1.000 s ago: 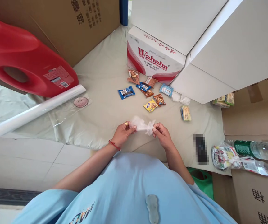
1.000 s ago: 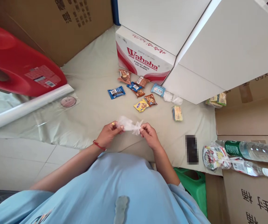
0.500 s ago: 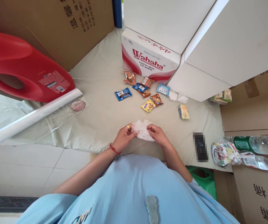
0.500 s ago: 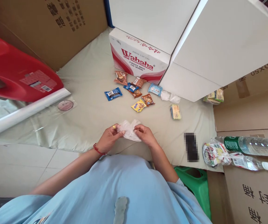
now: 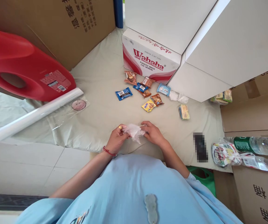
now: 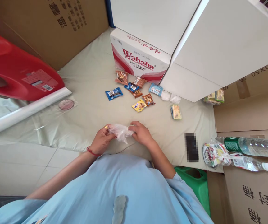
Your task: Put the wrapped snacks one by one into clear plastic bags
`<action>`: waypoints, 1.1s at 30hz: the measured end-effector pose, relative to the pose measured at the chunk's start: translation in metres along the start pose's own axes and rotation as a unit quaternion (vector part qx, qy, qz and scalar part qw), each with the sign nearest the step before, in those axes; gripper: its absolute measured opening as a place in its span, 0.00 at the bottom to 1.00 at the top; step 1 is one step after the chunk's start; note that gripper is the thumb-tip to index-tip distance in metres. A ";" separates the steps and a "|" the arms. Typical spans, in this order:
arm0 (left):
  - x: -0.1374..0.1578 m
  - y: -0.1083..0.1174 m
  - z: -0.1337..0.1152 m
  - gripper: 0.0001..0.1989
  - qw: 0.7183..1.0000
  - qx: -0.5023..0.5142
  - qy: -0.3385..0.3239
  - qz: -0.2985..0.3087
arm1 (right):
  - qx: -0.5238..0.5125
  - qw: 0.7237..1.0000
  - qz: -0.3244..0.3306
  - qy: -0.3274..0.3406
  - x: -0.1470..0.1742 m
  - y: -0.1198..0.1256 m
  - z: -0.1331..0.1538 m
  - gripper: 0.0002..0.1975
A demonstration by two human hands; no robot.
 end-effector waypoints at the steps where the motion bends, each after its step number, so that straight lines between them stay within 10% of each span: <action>1: -0.001 0.002 0.002 0.15 1.000 0.003 -0.001 -0.008 | -0.004 1.000 0.010 -0.002 -0.001 0.001 0.000 0.16; 5: -0.002 0.015 0.009 0.15 0.999 0.013 -0.003 -0.037 | -0.128 0.984 -0.094 -0.083 -0.004 0.055 -0.013 0.10; 9: -0.002 0.017 0.013 0.16 0.999 -0.001 0.001 -0.041 | -0.280 0.870 -0.406 -0.024 0.003 0.146 -0.020 0.33; 12: 0.000 0.010 0.012 0.17 0.999 -0.008 0.011 -0.032 | -0.276 0.814 -0.510 0.035 0.013 0.168 -0.011 0.35; 16: 0.001 0.001 0.006 0.18 1.000 -0.010 0.010 -0.013 | -0.236 0.900 -0.366 -0.024 0.014 0.105 0.011 0.15; 19: 0.000 -0.004 0.001 0.19 1.000 -0.022 0.006 0.004 | -0.239 0.956 -0.164 -0.046 0.012 0.025 0.029 0.15; 22: -0.001 -0.006 0.000 0.20 1.000 -0.023 -0.004 0.011 | -0.222 0.969 -0.103 -0.045 0.007 -0.021 0.036 0.22; 33: -0.001 0.010 0.007 0.15 0.996 0.063 0.052 -0.028 | -0.343 0.903 -0.236 -0.106 0.016 0.018 0.006 0.13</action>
Point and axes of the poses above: each hand's wrist, its own x-axis away from the middle knuckle, its own y-axis out of the back of the hand, z = x × y, the point moved 4 cm from there along -x, towards the middle knuckle, and after that the axes turned 13 degrees about -x, right-handed, at the moved point
